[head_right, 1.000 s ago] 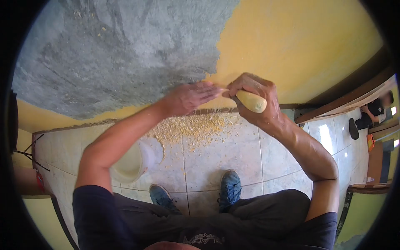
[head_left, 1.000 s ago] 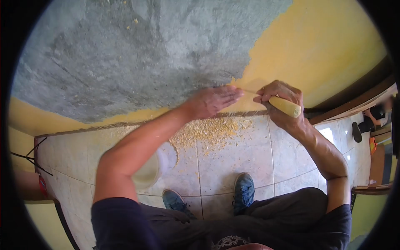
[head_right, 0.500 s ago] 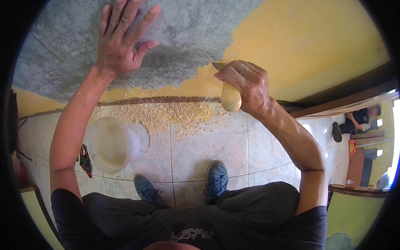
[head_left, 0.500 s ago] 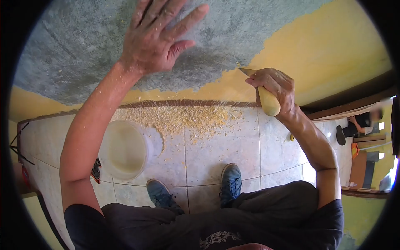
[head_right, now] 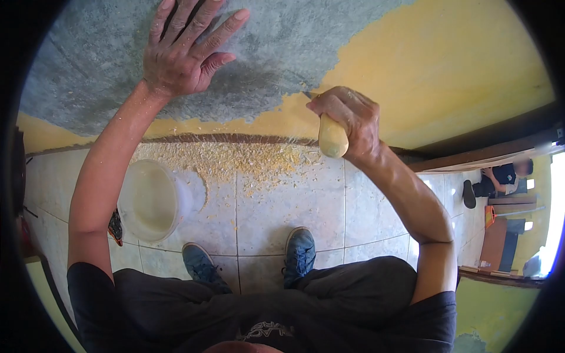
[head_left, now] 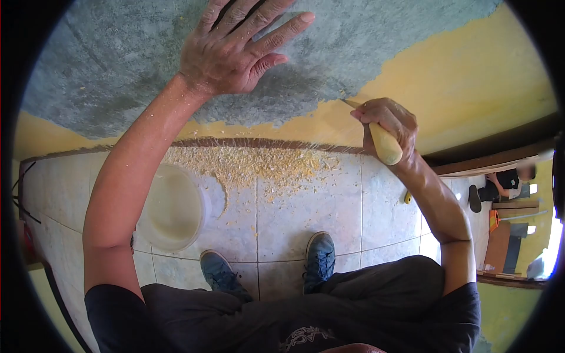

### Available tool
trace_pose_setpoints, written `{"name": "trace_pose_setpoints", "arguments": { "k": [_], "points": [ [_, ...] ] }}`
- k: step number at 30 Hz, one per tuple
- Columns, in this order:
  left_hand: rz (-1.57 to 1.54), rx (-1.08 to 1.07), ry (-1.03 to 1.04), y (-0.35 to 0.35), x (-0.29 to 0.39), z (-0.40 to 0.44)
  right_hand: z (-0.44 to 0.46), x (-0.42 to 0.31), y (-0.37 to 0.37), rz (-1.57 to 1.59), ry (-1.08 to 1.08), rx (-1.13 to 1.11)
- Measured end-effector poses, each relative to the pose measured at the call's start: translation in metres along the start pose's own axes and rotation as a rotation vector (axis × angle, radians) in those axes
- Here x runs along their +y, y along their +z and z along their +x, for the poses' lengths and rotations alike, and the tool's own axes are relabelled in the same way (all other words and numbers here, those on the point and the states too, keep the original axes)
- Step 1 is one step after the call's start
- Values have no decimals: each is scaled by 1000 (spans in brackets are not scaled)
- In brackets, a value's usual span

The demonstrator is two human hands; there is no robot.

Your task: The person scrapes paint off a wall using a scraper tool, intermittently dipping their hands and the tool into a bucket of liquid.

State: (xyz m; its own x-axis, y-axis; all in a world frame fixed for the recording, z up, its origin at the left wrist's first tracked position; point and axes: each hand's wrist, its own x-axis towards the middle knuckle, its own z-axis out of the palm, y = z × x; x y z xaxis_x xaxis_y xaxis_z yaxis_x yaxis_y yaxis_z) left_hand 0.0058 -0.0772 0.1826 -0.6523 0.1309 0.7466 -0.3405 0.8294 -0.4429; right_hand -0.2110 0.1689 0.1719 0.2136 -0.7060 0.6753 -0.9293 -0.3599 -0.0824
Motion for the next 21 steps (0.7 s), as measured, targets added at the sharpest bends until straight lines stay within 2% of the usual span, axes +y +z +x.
{"name": "trace_pose_setpoints", "arguments": {
  "k": [2, 4, 7, 14, 16, 19, 21],
  "points": [
    [-22, 0, -7, 5, 2, -1, 5, -4, -6, -7, -20, 14],
    [-52, 111, 4, 10, 1, -1, 8, -6, -9, 18, -3, 9],
    [-18, 14, -5, 1, 3, -1, -2, 0, -3, 29, -42, -37],
    [-3, 8, -3, 1, 2, -1, -1, -1, 2, 12, -45, 6],
    [-53, 81, -9, 5, 3, 0, 1, 0, 6, -19, -72, -7],
    [-11, 26, 3, 0, 2, -1, 12, -8, -5, 19, -28, 18],
    [-36, 63, 1, 8, 5, -6, -5, 6, 10, -22, -105, 11]
  ]
}}
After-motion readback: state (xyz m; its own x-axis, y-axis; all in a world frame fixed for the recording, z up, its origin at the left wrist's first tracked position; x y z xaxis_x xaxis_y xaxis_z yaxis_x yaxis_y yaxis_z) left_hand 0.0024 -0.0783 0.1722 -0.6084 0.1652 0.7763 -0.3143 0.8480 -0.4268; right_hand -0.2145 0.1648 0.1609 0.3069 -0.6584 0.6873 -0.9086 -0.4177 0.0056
